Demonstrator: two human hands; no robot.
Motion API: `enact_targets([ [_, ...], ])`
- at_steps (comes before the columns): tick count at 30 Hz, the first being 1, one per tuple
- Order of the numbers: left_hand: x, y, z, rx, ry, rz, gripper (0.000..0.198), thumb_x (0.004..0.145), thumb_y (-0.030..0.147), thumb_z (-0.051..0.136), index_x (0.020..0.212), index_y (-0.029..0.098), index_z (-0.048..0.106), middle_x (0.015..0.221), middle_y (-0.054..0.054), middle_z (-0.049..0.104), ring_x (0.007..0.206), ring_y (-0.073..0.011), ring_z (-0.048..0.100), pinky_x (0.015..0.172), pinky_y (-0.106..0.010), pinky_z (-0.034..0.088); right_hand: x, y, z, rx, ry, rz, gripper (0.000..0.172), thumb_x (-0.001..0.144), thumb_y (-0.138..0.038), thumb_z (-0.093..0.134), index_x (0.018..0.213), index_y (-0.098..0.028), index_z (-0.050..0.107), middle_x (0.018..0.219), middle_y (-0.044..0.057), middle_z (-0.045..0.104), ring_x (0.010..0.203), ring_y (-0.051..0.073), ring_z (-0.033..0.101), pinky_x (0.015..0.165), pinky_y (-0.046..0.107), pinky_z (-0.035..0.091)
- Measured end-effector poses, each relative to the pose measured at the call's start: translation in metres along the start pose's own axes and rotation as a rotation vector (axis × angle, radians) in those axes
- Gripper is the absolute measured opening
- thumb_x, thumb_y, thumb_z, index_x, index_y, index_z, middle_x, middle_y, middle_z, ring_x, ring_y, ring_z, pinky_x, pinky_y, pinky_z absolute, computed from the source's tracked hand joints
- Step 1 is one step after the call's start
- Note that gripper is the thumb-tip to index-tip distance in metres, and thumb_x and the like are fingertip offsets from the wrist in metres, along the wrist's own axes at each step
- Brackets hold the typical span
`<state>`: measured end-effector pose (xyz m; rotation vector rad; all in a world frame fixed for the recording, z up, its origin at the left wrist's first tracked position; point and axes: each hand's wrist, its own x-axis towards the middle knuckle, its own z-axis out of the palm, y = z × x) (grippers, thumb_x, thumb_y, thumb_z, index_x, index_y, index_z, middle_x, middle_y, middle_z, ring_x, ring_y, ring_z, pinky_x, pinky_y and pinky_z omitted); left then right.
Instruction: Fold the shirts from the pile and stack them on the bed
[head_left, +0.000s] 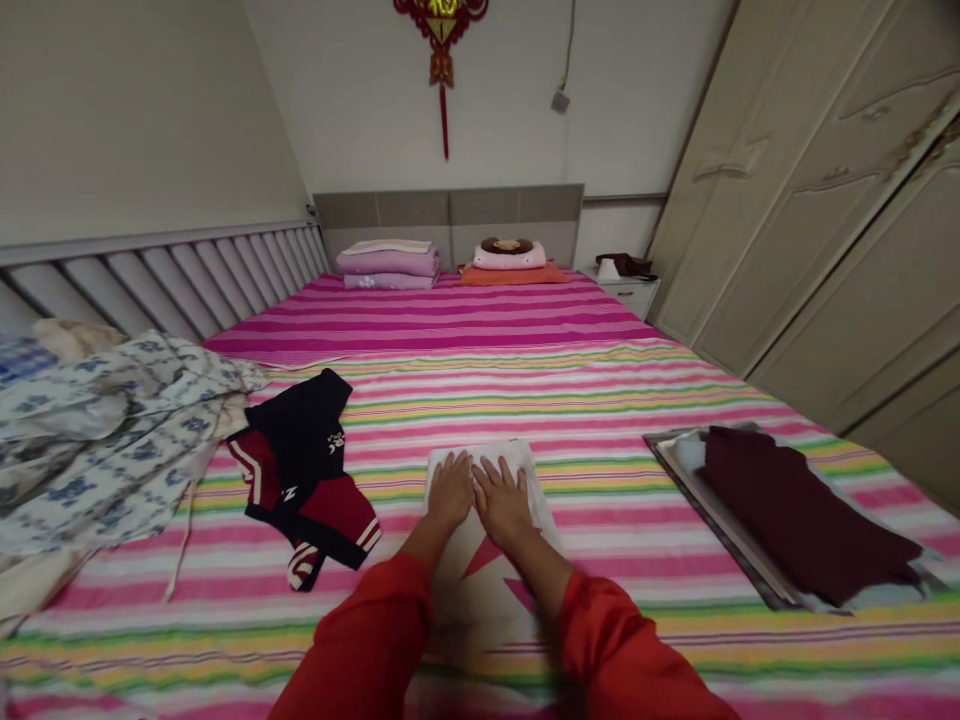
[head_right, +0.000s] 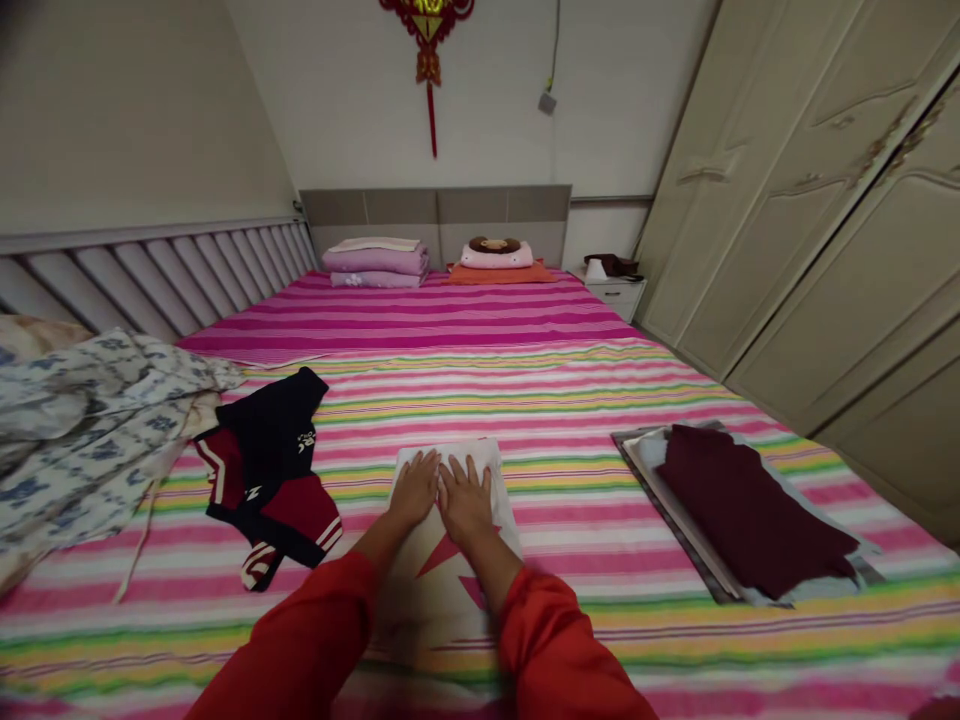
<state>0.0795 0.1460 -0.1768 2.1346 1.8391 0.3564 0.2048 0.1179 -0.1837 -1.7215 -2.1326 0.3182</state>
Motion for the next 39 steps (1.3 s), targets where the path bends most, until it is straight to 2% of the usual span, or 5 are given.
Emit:
enact_targets([
  [11, 0.008, -0.014, 0.01, 0.007, 0.159, -0.259, 0.054, 0.097, 0.038, 0.025, 0.15, 0.029, 0.034, 0.159, -0.002, 0.028, 0.148, -0.0275, 0.018, 0.119, -0.053, 0.016, 0.027, 0.024, -0.005, -0.024, -0.026, 0.184, 0.056, 0.099, -0.04, 0.022, 0.152, -0.022, 0.031, 0.16, 0.004, 0.025, 0.149, 0.023, 0.016, 0.117, 0.058, 0.004],
  [20, -0.025, -0.048, 0.002, 0.028, 0.19, -0.314, 0.054, 0.096, 0.033, 0.026, 0.147, 0.023, 0.039, 0.156, -0.004, 0.035, 0.146, -0.026, 0.027, 0.119, -0.05, 0.02, -0.01, 0.042, -0.026, -0.083, -0.078, 0.352, 0.055, 0.1, -0.033, 0.017, 0.154, -0.024, 0.023, 0.161, -0.001, 0.022, 0.148, 0.021, 0.016, 0.118, 0.052, 0.008],
  [24, -0.046, -0.037, -0.001, 0.023, 0.198, -0.371, 0.053, 0.096, 0.032, 0.029, 0.145, 0.02, 0.043, 0.155, -0.008, 0.036, 0.144, -0.0291, 0.029, 0.117, -0.054, 0.023, -0.032, 0.029, -0.038, -0.121, -0.069, 0.425, 0.056, 0.1, -0.033, 0.018, 0.154, -0.019, 0.024, 0.16, 0.003, 0.024, 0.149, 0.024, 0.014, 0.117, 0.055, 0.007],
  [31, -0.101, 0.017, 0.042, 0.106, 0.322, -0.002, 0.05, 0.097, 0.029, 0.027, 0.144, 0.025, 0.045, 0.154, -0.004, 0.039, 0.145, -0.0242, 0.028, 0.117, -0.051, 0.025, -0.084, -0.024, -0.009, -0.1, -0.01, 0.169, 0.053, 0.101, -0.038, 0.018, 0.149, -0.028, 0.037, 0.158, 0.001, 0.031, 0.147, 0.023, 0.02, 0.117, 0.05, 0.012],
  [39, -0.138, -0.029, 0.041, 0.156, 0.384, -0.076, 0.051, 0.098, 0.029, 0.025, 0.146, 0.023, 0.042, 0.152, -0.006, 0.042, 0.143, -0.0258, 0.033, 0.116, -0.053, 0.026, -0.122, 0.018, -0.017, -0.157, 0.03, 0.285, 0.052, 0.101, -0.034, 0.019, 0.15, -0.026, 0.035, 0.159, 0.002, 0.028, 0.147, 0.023, 0.022, 0.116, 0.053, 0.013],
])
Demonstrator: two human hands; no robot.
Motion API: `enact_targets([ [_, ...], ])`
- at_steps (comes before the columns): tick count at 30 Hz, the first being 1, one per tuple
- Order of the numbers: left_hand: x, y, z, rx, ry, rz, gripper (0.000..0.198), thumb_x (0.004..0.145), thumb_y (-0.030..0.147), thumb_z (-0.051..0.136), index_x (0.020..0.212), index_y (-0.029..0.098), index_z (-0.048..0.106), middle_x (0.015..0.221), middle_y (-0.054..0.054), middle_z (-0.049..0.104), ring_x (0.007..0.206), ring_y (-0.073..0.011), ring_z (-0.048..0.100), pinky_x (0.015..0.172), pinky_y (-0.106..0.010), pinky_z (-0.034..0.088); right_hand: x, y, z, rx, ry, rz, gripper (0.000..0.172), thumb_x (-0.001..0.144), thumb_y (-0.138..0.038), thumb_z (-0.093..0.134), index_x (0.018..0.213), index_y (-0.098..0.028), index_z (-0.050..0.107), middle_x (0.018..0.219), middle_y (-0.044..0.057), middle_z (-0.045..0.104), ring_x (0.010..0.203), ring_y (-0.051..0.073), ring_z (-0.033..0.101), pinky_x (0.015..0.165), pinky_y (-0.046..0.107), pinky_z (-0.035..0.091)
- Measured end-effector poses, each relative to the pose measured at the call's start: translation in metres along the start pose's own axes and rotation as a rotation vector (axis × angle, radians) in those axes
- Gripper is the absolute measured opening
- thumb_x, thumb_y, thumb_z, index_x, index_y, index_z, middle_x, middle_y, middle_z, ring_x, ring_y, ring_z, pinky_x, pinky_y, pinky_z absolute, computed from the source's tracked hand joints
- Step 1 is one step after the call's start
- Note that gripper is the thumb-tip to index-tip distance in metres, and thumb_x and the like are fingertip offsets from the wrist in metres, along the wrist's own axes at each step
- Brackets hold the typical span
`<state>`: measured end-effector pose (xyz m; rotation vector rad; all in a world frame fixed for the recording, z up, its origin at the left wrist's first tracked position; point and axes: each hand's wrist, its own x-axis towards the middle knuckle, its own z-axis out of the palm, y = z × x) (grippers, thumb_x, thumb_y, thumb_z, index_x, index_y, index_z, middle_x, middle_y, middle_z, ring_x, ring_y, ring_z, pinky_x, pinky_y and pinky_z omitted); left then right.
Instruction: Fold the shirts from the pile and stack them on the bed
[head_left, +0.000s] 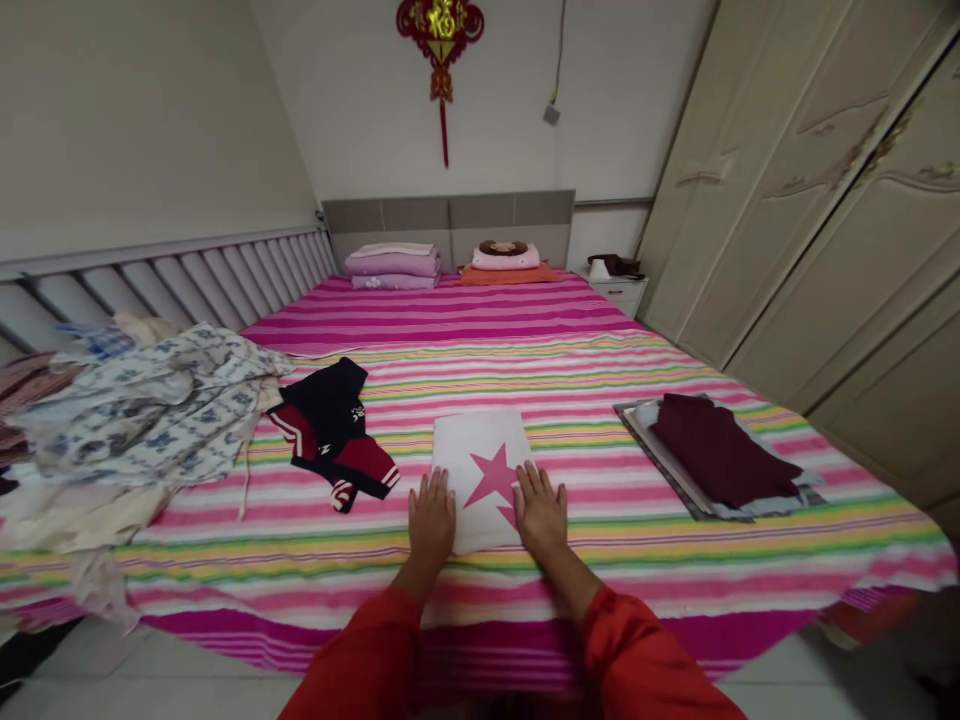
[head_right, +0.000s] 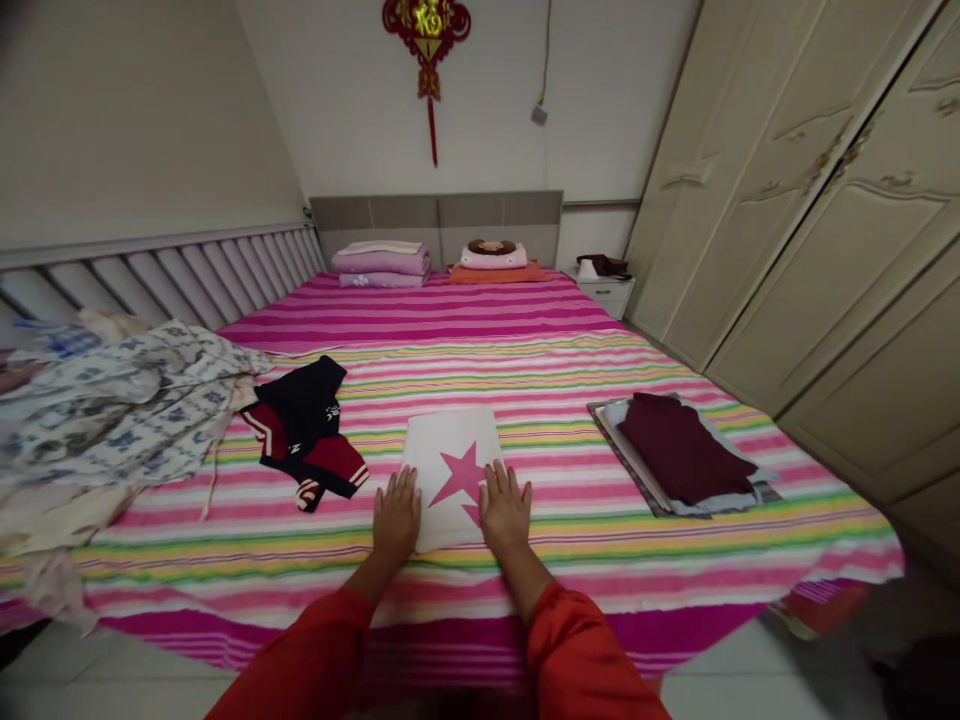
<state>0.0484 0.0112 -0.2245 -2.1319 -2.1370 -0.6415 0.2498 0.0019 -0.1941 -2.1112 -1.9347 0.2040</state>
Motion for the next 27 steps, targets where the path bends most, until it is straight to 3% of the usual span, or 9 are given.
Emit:
enact_targets([
  [4, -0.004, -0.019, -0.006, -0.051, -0.041, -0.064, 0.051, 0.097, 0.028, 0.024, 0.142, 0.022, 0.048, 0.149, -0.007, 0.046, 0.142, -0.0251, 0.034, 0.115, -0.052, 0.028, -0.007, 0.015, -0.01, 0.025, -0.019, 0.073, 0.054, 0.1, -0.032, 0.018, 0.149, -0.022, 0.038, 0.156, 0.005, 0.036, 0.145, 0.024, 0.027, 0.115, 0.051, 0.018],
  [7, 0.001, -0.014, -0.013, -0.092, -0.019, -0.155, 0.052, 0.098, 0.03, 0.021, 0.138, 0.02, 0.052, 0.147, -0.01, 0.049, 0.14, -0.0271, 0.037, 0.113, -0.055, 0.031, -0.009, 0.008, -0.016, 0.037, 0.062, 0.157, 0.057, 0.099, -0.036, 0.019, 0.144, -0.013, 0.046, 0.155, 0.011, 0.035, 0.145, 0.03, 0.025, 0.113, 0.055, 0.02],
  [10, 0.01, 0.013, -0.021, -0.168, -0.031, 0.007, 0.051, 0.098, 0.032, 0.021, 0.14, 0.022, 0.05, 0.15, -0.007, 0.045, 0.142, -0.0241, 0.034, 0.117, -0.051, 0.026, -0.004, -0.01, -0.018, 0.043, 0.189, -0.007, 0.056, 0.099, -0.034, 0.02, 0.145, -0.014, 0.045, 0.156, 0.012, 0.033, 0.146, 0.027, 0.022, 0.115, 0.051, 0.016],
  [13, 0.019, 0.05, -0.022, -0.198, -0.206, 0.23, 0.051, 0.099, 0.033, 0.022, 0.143, 0.025, 0.046, 0.152, -0.003, 0.043, 0.143, -0.0208, 0.032, 0.118, -0.049, 0.024, 0.004, -0.019, -0.009, 0.048, 0.161, -0.115, 0.054, 0.099, -0.032, 0.022, 0.147, -0.019, 0.042, 0.155, 0.009, 0.037, 0.146, 0.024, 0.024, 0.116, 0.049, 0.015],
  [17, 0.036, 0.081, -0.007, -0.11, -0.369, 0.322, 0.052, 0.098, 0.034, 0.021, 0.144, 0.025, 0.044, 0.153, -0.003, 0.041, 0.144, -0.0222, 0.031, 0.118, -0.051, 0.024, 0.007, 0.001, 0.015, 0.025, 0.13, -0.075, 0.054, 0.099, -0.035, 0.022, 0.146, -0.019, 0.044, 0.154, 0.009, 0.039, 0.143, 0.025, 0.032, 0.115, 0.05, 0.018],
  [21, 0.061, 0.095, 0.016, -0.044, -0.368, 0.396, 0.053, 0.098, 0.038, 0.024, 0.147, 0.027, 0.039, 0.157, -0.001, 0.033, 0.147, -0.0241, 0.022, 0.12, -0.053, 0.019, 0.003, 0.025, 0.036, 0.011, 0.238, -0.154, 0.053, 0.099, -0.033, 0.023, 0.144, -0.017, 0.046, 0.151, 0.009, 0.043, 0.14, 0.022, 0.037, 0.116, 0.045, 0.02],
  [27, 0.107, 0.117, 0.049, -0.035, -0.352, 0.392, 0.055, 0.097, 0.041, 0.024, 0.151, 0.03, 0.031, 0.159, 0.0, 0.028, 0.149, -0.027, 0.017, 0.119, -0.058, 0.014, -0.001, 0.029, 0.049, 0.039, 0.323, -0.186, 0.051, 0.1, -0.031, 0.025, 0.145, -0.018, 0.045, 0.148, 0.009, 0.048, 0.139, 0.022, 0.039, 0.117, 0.044, 0.021],
])
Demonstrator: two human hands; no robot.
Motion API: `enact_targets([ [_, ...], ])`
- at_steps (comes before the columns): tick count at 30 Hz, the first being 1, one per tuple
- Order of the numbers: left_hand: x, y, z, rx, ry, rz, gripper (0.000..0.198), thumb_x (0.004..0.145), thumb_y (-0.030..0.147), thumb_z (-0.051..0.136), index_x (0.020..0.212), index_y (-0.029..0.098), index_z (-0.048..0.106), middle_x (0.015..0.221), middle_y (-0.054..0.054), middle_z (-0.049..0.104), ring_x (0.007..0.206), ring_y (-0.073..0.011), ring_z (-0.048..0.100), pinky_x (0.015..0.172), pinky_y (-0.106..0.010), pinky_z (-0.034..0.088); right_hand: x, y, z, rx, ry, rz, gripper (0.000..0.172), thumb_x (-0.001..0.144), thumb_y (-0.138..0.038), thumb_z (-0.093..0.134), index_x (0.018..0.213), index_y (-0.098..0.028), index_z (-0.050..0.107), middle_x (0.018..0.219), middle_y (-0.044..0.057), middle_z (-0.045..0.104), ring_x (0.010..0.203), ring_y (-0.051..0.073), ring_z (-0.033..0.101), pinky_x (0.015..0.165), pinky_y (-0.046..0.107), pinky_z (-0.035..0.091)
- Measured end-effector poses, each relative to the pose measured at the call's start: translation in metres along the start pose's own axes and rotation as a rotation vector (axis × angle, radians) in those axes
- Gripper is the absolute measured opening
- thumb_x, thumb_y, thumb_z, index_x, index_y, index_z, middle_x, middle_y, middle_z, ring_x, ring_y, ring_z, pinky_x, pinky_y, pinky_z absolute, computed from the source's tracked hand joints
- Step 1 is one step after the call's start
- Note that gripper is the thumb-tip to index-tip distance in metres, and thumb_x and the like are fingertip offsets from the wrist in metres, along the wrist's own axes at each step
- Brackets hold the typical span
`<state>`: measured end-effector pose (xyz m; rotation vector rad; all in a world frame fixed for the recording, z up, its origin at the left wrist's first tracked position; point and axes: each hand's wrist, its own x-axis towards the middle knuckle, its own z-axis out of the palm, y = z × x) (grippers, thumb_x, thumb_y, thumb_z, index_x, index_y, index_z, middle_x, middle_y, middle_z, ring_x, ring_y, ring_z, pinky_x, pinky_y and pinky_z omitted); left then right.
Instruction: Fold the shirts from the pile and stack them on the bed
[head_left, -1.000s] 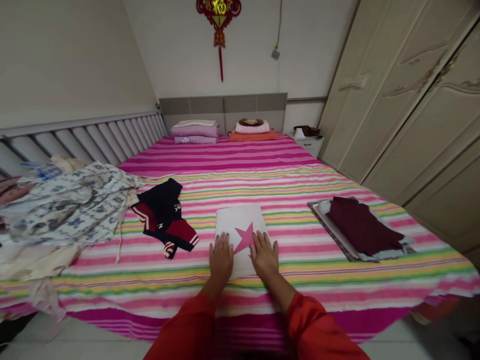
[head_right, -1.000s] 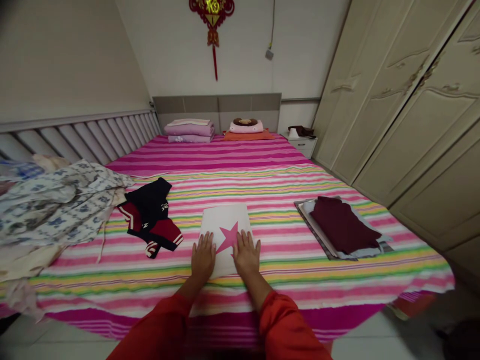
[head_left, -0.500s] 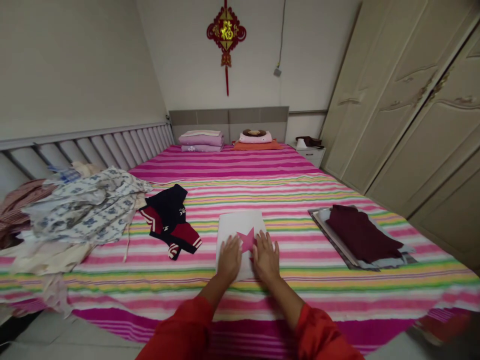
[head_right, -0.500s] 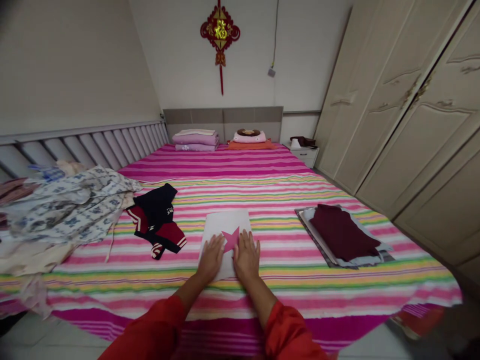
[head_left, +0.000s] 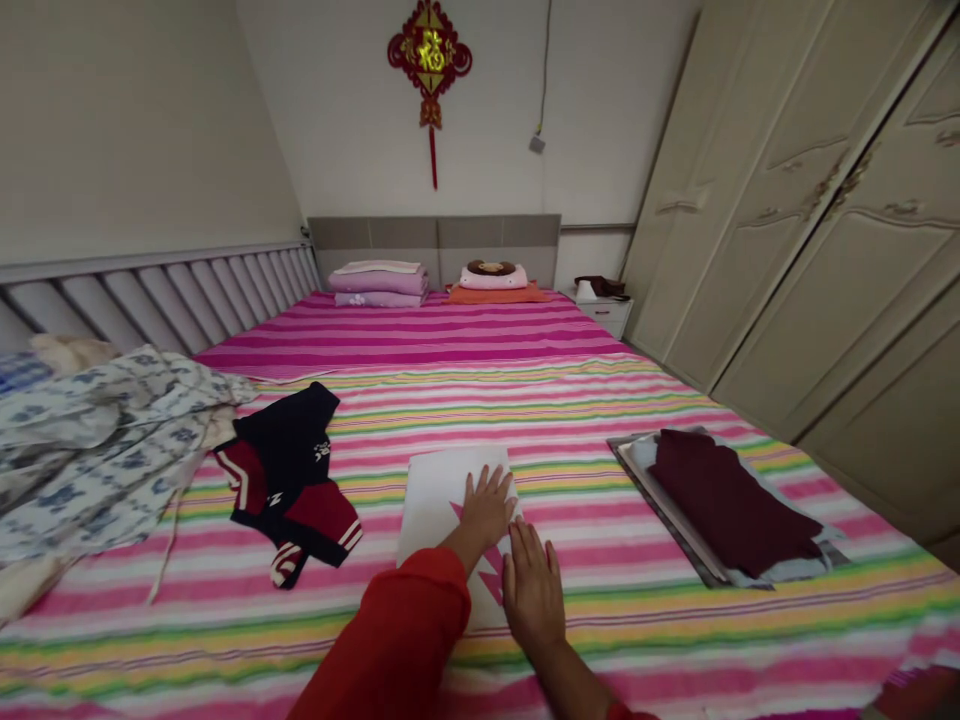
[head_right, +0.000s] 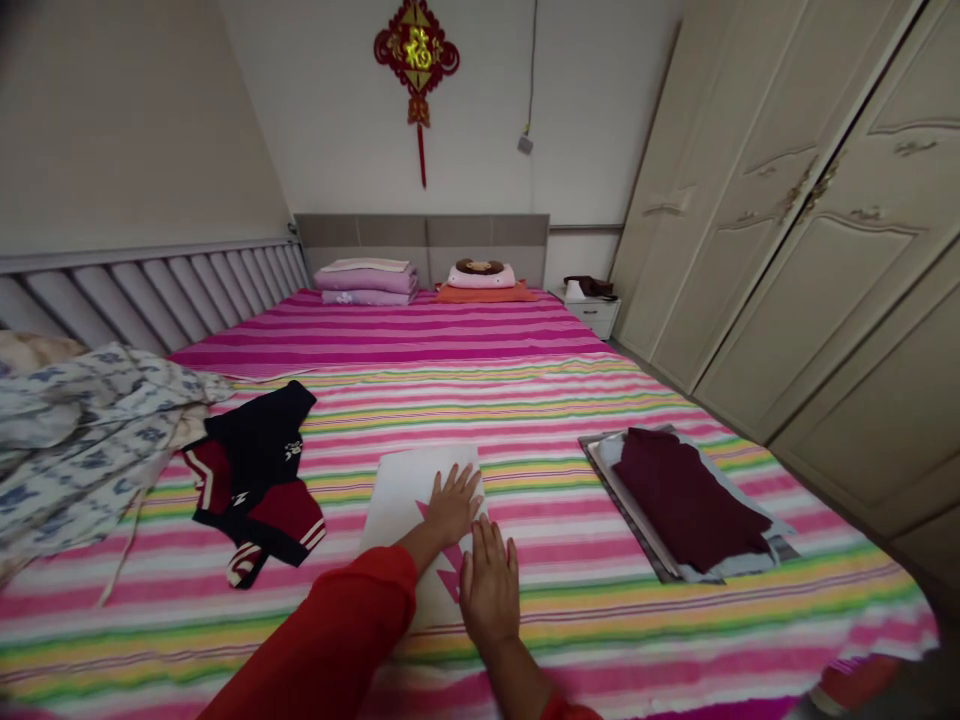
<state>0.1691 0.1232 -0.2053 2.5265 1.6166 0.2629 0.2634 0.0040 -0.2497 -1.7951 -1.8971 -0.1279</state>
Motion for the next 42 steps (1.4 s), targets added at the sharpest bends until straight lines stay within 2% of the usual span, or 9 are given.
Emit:
enact_targets([
  [10, 0.059, -0.018, 0.011, -0.051, 0.054, 0.045, 0.054, 0.097, 0.043, 0.024, 0.148, 0.031, 0.036, 0.157, 0.004, 0.032, 0.148, -0.023, 0.019, 0.121, -0.046, 0.017, -0.007, 0.003, 0.002, 0.009, -0.047, 0.005, 0.05, 0.1, -0.031, 0.025, 0.145, -0.02, 0.045, 0.151, 0.006, 0.043, 0.142, 0.022, 0.035, 0.117, 0.045, 0.021],
  [16, 0.06, -0.054, -0.007, -0.06, 0.02, -0.022, 0.061, 0.096, 0.053, 0.026, 0.15, 0.027, 0.032, 0.157, 0.0, 0.033, 0.146, -0.0195, 0.026, 0.12, -0.04, 0.021, -0.006, 0.004, 0.0, 0.023, -0.056, 0.005, 0.05, 0.1, -0.032, 0.025, 0.144, -0.02, 0.046, 0.151, 0.007, 0.044, 0.141, 0.023, 0.037, 0.116, 0.045, 0.023],
  [21, 0.033, -0.115, -0.032, -0.043, 0.027, -0.206, 0.058, 0.096, 0.049, 0.027, 0.148, 0.024, 0.037, 0.156, -0.004, 0.034, 0.147, -0.023, 0.024, 0.119, -0.045, 0.02, -0.005, 0.003, 0.002, 0.016, -0.029, -0.004, 0.05, 0.099, -0.031, 0.027, 0.143, -0.018, 0.047, 0.15, 0.008, 0.045, 0.14, 0.024, 0.037, 0.116, 0.046, 0.022],
  [24, 0.019, -0.135, -0.043, -0.033, 0.058, -0.375, 0.056, 0.097, 0.041, 0.026, 0.147, 0.022, 0.038, 0.155, -0.009, 0.036, 0.145, -0.0273, 0.027, 0.116, -0.054, 0.023, -0.004, 0.002, 0.001, 0.014, -0.037, 0.002, 0.051, 0.098, -0.032, 0.025, 0.142, -0.019, 0.049, 0.15, 0.007, 0.046, 0.139, 0.024, 0.039, 0.116, 0.047, 0.022],
  [26, 0.011, -0.132, -0.045, -0.027, 0.1, -0.492, 0.057, 0.097, 0.037, 0.023, 0.148, 0.017, 0.036, 0.155, -0.014, 0.035, 0.145, -0.0304, 0.028, 0.114, -0.058, 0.024, -0.003, 0.002, -0.001, 0.015, -0.034, 0.0, 0.052, 0.098, -0.032, 0.024, 0.142, -0.019, 0.049, 0.149, 0.007, 0.046, 0.139, 0.024, 0.039, 0.115, 0.047, 0.023],
  [29, -0.008, -0.111, -0.034, -0.023, 0.153, -0.55, 0.06, 0.096, 0.043, 0.024, 0.149, 0.015, 0.035, 0.157, -0.014, 0.03, 0.146, -0.0296, 0.025, 0.117, -0.054, 0.023, -0.002, 0.001, -0.003, 0.016, -0.03, 0.002, 0.053, 0.098, -0.033, 0.023, 0.142, -0.017, 0.049, 0.149, 0.009, 0.047, 0.139, 0.023, 0.04, 0.115, 0.046, 0.023],
  [35, -0.08, -0.078, 0.001, -0.01, 0.403, -0.449, 0.061, 0.097, 0.047, 0.027, 0.145, 0.014, 0.042, 0.152, -0.013, 0.041, 0.143, -0.0306, 0.032, 0.115, -0.052, 0.029, -0.001, 0.001, -0.007, 0.0, -0.047, 0.01, 0.055, 0.097, -0.032, 0.021, 0.139, -0.015, 0.052, 0.147, 0.009, 0.048, 0.137, 0.023, 0.041, 0.115, 0.044, 0.024],
  [39, -0.128, -0.077, 0.012, 0.041, 0.44, -0.337, 0.064, 0.094, 0.051, 0.036, 0.145, 0.013, 0.041, 0.15, -0.015, 0.044, 0.14, -0.0303, 0.037, 0.114, -0.05, 0.031, 0.006, -0.006, -0.021, -0.032, -0.138, 0.062, 0.055, 0.097, -0.031, 0.02, 0.139, -0.016, 0.052, 0.149, 0.009, 0.046, 0.138, 0.025, 0.04, 0.113, 0.049, 0.025],
  [42, -0.148, -0.077, 0.02, 0.066, 0.468, -0.299, 0.069, 0.091, 0.054, 0.042, 0.145, 0.011, 0.039, 0.15, -0.017, 0.043, 0.14, -0.0306, 0.037, 0.114, -0.05, 0.032, 0.02, -0.027, -0.037, -0.07, -0.193, 0.051, 0.053, 0.097, -0.033, 0.024, 0.139, -0.018, 0.053, 0.149, 0.01, 0.046, 0.142, 0.029, 0.032, 0.114, 0.057, 0.017],
])
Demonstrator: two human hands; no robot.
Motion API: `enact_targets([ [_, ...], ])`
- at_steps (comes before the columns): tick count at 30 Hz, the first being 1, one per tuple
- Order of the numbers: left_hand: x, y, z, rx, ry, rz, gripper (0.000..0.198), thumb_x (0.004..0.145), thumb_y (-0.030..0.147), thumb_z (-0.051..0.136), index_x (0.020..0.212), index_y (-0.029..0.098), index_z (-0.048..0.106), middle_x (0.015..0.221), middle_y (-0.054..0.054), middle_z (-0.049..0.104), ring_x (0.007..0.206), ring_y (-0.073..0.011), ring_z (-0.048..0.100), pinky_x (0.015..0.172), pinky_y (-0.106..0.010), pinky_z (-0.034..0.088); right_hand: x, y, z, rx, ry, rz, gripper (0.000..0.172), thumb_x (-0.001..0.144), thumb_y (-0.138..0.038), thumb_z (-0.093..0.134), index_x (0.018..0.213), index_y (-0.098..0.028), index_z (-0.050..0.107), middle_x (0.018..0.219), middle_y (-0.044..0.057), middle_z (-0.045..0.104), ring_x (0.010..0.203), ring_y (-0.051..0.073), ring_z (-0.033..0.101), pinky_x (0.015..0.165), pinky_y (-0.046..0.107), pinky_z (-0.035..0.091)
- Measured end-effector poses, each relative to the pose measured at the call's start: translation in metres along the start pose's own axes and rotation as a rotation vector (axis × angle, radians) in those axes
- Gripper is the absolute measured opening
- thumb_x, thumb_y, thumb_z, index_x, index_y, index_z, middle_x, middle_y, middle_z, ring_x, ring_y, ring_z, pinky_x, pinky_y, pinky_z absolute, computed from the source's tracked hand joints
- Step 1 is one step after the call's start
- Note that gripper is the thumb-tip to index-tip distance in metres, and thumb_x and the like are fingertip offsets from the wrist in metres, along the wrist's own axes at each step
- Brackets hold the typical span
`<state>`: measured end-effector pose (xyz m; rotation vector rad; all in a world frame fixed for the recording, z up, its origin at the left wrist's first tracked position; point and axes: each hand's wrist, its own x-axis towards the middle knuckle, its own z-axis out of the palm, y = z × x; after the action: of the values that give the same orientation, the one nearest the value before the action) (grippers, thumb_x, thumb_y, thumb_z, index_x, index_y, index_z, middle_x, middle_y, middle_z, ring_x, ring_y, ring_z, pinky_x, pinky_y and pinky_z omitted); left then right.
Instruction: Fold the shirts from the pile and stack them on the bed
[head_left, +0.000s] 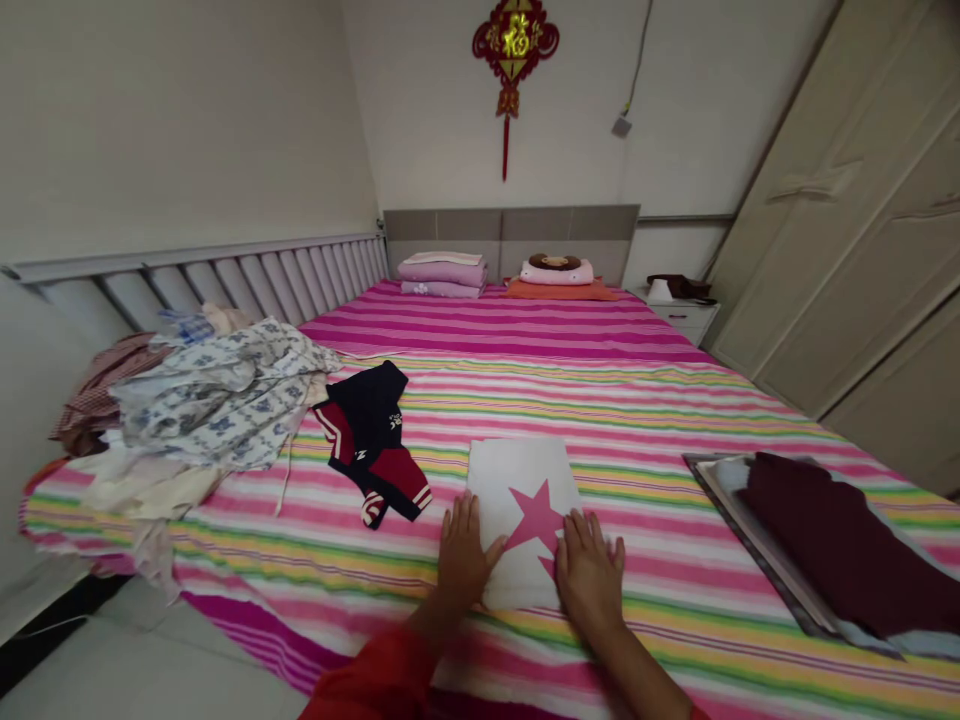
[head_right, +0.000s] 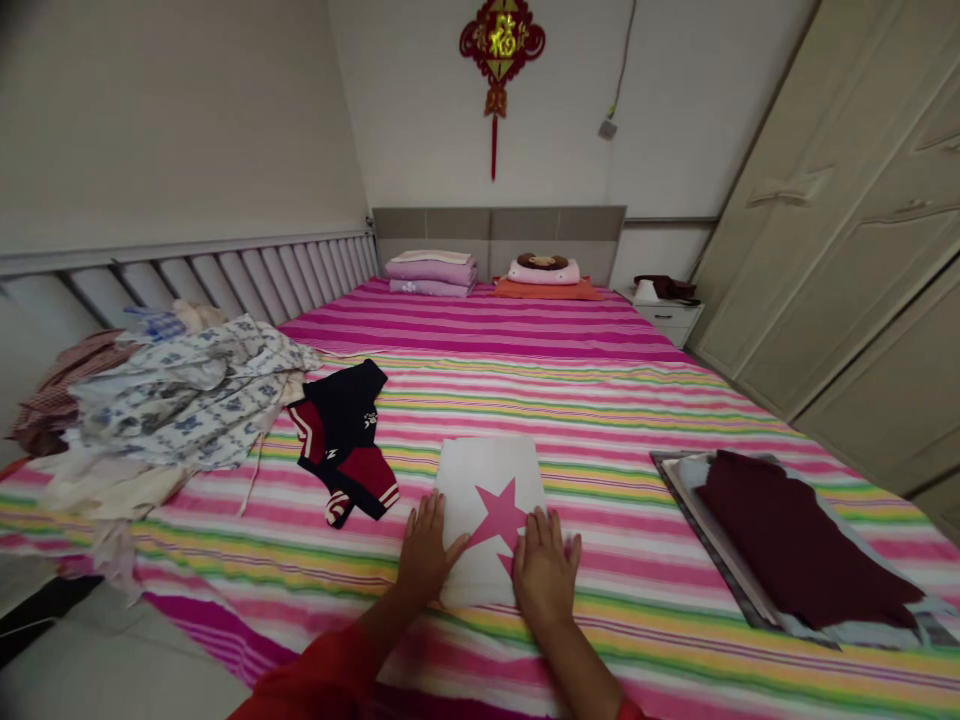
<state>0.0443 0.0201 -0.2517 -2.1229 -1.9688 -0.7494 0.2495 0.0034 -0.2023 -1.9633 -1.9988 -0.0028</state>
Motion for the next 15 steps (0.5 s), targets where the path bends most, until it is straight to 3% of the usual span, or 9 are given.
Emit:
enact_targets([
  [3, -0.012, -0.002, 0.004, 0.006, 0.011, -0.001, 0.069, 0.089, 0.051, 0.046, 0.145, 0.011, 0.039, 0.148, -0.019, 0.045, 0.14, -0.0305, 0.038, 0.114, -0.049, 0.031, 0.015, -0.031, -0.014, 0.065, -0.085, -0.253, 0.051, 0.099, -0.038, 0.028, 0.145, -0.027, 0.044, 0.153, 0.006, 0.041, 0.146, 0.026, 0.025, 0.116, 0.056, 0.011],
  [6, -0.017, -0.003, 0.007, -0.009, -0.003, 0.019, 0.066, 0.088, 0.043, 0.048, 0.145, 0.012, 0.039, 0.147, -0.017, 0.047, 0.14, -0.0292, 0.038, 0.114, -0.047, 0.031, 0.037, -0.058, -0.011, 0.193, -0.281, -0.502, 0.049, 0.1, -0.041, 0.026, 0.148, -0.034, 0.038, 0.155, 0.002, 0.038, 0.146, 0.021, 0.025, 0.118, 0.053, 0.009],
  [9, -0.02, -0.004, 0.007, -0.025, 0.016, 0.047, 0.064, 0.088, 0.042, 0.047, 0.145, 0.012, 0.04, 0.146, -0.017, 0.048, 0.139, -0.029, 0.04, 0.114, -0.047, 0.032, 0.064, -0.071, 0.005, 0.243, -0.407, -0.571, 0.05, 0.101, -0.043, 0.02, 0.147, -0.033, 0.04, 0.155, 0.0, 0.038, 0.147, 0.02, 0.023, 0.119, 0.054, 0.003],
  [15, -0.024, -0.001, 0.004, -0.029, 0.045, 0.043, 0.066, 0.091, 0.04, 0.044, 0.15, 0.013, 0.031, 0.147, -0.016, 0.047, 0.141, -0.0275, 0.037, 0.114, -0.046, 0.031, 0.116, -0.087, 0.031, 0.176, -0.41, -0.566, 0.051, 0.101, -0.043, 0.02, 0.149, -0.033, 0.034, 0.156, -0.001, 0.035, 0.147, 0.019, 0.022, 0.119, 0.052, 0.004],
])
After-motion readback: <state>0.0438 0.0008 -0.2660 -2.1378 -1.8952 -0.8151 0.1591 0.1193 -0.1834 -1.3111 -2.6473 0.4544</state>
